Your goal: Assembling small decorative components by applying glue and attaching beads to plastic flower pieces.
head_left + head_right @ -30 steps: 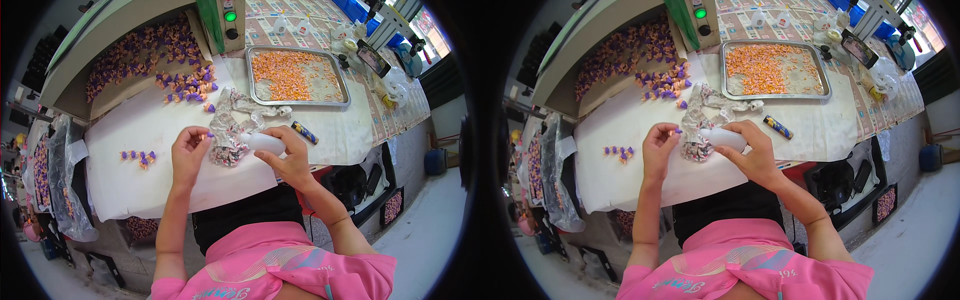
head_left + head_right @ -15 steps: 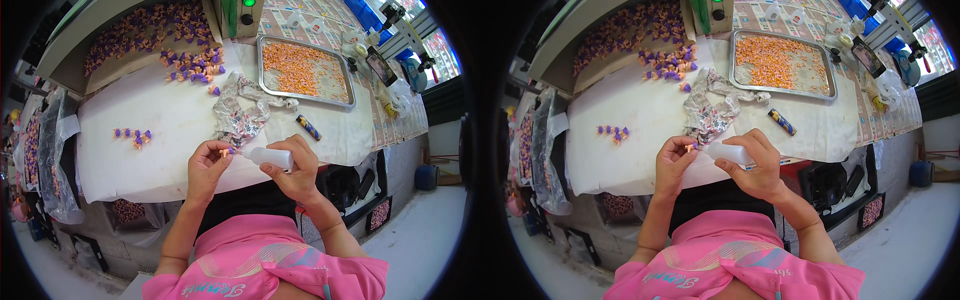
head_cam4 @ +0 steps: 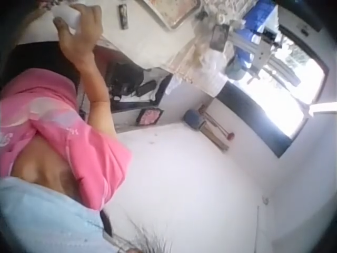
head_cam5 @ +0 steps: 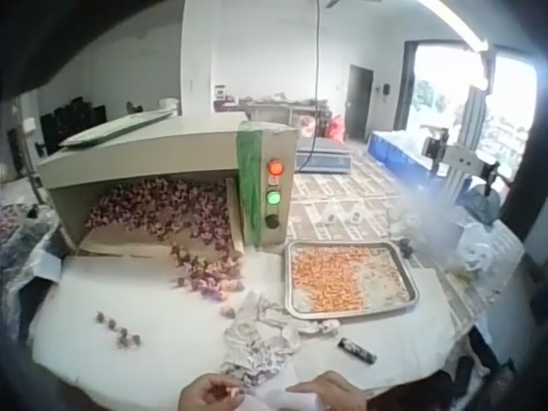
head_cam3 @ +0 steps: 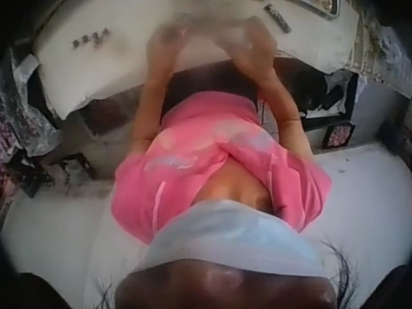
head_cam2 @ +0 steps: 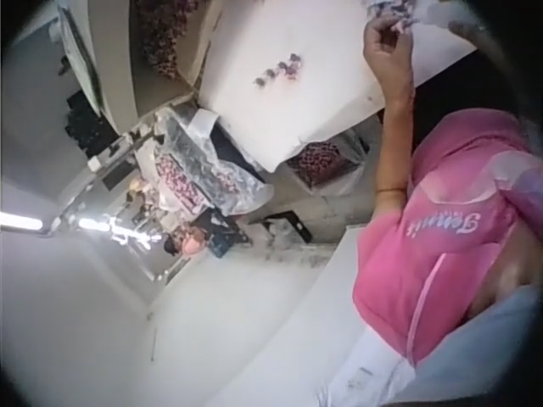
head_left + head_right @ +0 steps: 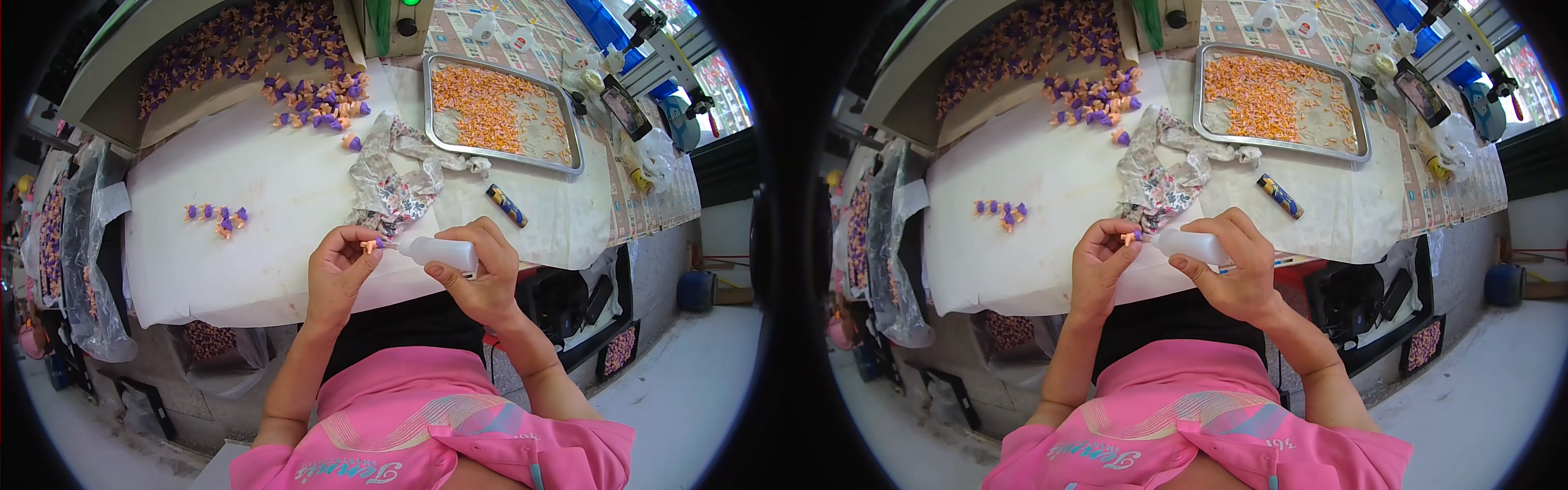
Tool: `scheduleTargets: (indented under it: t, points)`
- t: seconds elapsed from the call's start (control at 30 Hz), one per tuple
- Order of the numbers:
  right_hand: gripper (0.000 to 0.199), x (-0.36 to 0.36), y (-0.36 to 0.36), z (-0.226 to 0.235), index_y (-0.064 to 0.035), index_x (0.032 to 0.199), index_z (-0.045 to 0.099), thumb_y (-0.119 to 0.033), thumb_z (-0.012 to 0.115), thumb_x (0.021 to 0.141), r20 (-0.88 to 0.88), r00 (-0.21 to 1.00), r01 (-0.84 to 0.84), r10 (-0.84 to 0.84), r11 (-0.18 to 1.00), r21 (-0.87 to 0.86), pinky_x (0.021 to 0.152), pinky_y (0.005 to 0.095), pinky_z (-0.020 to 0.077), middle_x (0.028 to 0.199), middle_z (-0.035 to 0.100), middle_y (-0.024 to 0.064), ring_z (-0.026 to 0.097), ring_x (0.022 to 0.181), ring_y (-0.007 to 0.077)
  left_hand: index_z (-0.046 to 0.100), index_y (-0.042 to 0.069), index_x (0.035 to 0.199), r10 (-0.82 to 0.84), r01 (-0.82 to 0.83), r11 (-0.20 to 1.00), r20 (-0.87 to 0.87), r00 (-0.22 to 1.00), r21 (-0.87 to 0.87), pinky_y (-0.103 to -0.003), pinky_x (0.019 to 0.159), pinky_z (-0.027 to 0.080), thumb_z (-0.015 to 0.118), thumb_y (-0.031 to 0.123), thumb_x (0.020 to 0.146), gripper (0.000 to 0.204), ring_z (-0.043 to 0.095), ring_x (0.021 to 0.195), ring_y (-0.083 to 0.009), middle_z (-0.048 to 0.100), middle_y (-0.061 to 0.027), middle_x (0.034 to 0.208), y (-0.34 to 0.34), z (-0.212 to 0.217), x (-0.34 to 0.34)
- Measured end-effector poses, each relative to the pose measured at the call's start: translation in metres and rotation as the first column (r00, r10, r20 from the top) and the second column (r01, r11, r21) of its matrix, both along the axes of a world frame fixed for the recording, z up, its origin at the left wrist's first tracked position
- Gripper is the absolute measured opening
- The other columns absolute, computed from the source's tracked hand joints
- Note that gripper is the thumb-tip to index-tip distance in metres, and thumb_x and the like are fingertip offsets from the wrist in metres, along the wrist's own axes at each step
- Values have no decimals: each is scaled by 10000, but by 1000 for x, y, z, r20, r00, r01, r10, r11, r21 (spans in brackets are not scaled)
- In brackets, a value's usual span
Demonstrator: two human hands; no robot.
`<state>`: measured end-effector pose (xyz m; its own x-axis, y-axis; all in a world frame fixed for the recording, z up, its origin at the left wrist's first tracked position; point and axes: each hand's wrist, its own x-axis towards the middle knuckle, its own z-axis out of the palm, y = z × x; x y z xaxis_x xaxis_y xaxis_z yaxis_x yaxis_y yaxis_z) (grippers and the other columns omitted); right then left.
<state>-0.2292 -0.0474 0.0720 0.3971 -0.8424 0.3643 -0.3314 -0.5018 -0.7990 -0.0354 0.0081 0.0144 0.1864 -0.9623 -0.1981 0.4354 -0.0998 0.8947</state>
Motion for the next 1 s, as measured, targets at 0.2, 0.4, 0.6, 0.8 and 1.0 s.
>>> scheduleTargets:
  t: [0.2,0.4,0.6,0.8,1.0]
  points:
    - [315,-4,-1,1,-30,959,665,-168,823,724,17,1000,7,-7,1000,-14,597,317,468,830,647,102,584,706,220,610,-8,1043,7,-7,1000,10,1000,1,-206,791,468,680,-20,853,203,556,854,-69,609,-23,959,-1,-2,-4]
    - [309,-8,-4,-4,-26,955,663,-167,819,729,2,1000,0,0,1000,-22,600,318,469,804,649,98,584,706,225,608,-11,1046,1,-2,1000,26,1000,3,-209,795,470,674,-27,856,201,558,860,-70,612,-26,963,-2,-1,-6]
    - [308,-21,-13,-16,9,968,629,-175,792,785,65,998,17,-17,1000,4,635,268,445,844,603,69,563,733,143,611,1,1048,20,-20,1000,6,1000,-15,-195,775,458,678,-30,848,214,551,851,-64,603,-14,955,-5,-1,-12]
    - [292,-22,-35,-42,13,1026,562,-104,733,820,45,990,120,-133,968,221,719,267,481,870,608,69,583,813,119,612,9,1045,54,-53,998,-19,998,24,-184,756,441,678,-44,834,228,542,836,-58,593,-4,944,-6,4,-27]
    - [280,-36,-53,-32,-8,1045,587,-144,707,833,-147,986,112,-83,973,200,725,310,488,934,632,132,614,834,210,595,13,1047,44,-41,997,-59,997,61,-220,845,454,652,-74,837,234,563,918,-93,611,-55,1049,-3,17,-42]
